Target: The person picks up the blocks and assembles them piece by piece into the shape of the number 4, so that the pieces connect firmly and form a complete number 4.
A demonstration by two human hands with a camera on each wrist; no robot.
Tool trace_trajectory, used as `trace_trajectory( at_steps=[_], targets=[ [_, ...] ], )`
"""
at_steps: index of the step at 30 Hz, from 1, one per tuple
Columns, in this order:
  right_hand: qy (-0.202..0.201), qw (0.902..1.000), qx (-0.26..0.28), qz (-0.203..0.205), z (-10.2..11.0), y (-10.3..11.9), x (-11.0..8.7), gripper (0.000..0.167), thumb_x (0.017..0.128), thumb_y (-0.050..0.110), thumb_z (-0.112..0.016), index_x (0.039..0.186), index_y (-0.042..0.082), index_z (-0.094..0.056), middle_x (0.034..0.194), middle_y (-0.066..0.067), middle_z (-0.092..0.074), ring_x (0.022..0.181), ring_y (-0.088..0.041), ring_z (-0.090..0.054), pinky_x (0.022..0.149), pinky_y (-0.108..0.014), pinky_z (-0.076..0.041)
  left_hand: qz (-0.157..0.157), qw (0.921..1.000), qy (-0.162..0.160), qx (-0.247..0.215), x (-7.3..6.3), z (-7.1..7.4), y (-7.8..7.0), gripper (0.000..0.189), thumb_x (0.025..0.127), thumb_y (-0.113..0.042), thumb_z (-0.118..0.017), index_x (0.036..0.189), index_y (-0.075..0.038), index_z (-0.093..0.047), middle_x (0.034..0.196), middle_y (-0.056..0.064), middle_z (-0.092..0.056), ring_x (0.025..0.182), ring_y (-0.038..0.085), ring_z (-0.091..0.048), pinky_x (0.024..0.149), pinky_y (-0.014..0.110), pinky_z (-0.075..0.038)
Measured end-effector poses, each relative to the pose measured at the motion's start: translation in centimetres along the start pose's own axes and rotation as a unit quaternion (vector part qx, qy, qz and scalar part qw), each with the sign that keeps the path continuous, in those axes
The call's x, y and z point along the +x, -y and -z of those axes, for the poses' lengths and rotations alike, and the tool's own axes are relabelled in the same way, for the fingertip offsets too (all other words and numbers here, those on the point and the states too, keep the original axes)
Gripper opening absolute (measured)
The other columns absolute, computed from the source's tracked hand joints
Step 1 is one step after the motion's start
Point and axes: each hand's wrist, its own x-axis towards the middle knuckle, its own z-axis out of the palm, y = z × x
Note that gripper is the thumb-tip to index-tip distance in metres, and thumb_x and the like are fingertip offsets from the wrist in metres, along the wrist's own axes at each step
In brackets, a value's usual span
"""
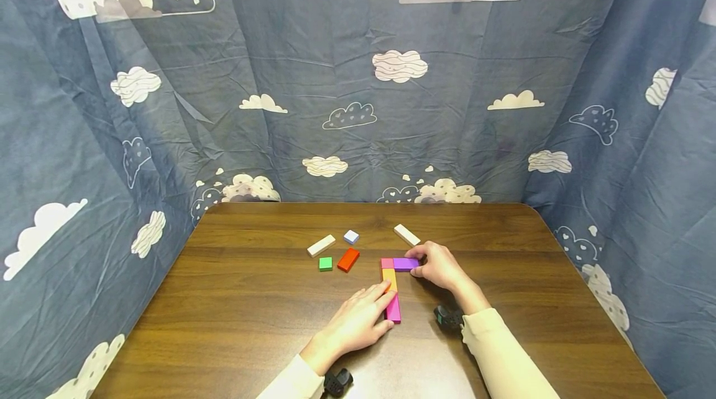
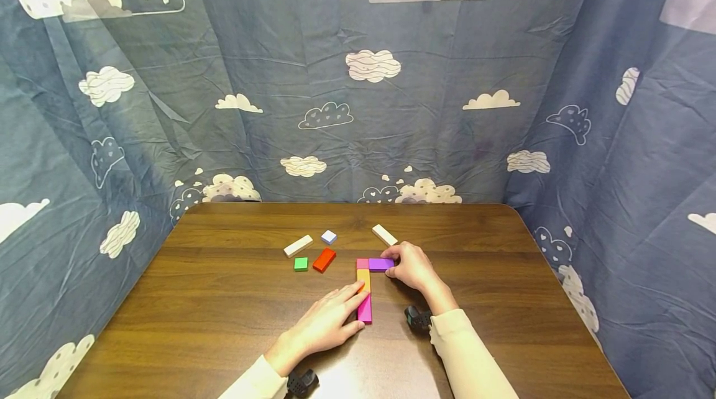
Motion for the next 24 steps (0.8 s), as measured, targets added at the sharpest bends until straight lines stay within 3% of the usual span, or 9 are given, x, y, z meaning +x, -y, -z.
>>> trace_trajectory(
  at_steps=[24],
  targets=[
    [0.009,1.0,0.002,-0.001,0.19,0.04,-0.02,0.032,0.07,0.006,-0.088,0.099,0.015,-0.079,0.089,-0.002,-0.067,0.085,-0.02,-0.06,0.077,-0.04,-0.048,0.005,0.9999,0.011,-0.009,0.01,-0.16,0.14,0.06,0.099,-0.042,-0.062,0.149,-0.012,-0.05,0.159,0.01,-0.037,0.14,0.031,-0.044,0.113,0.048,-0.036]
  ],
)
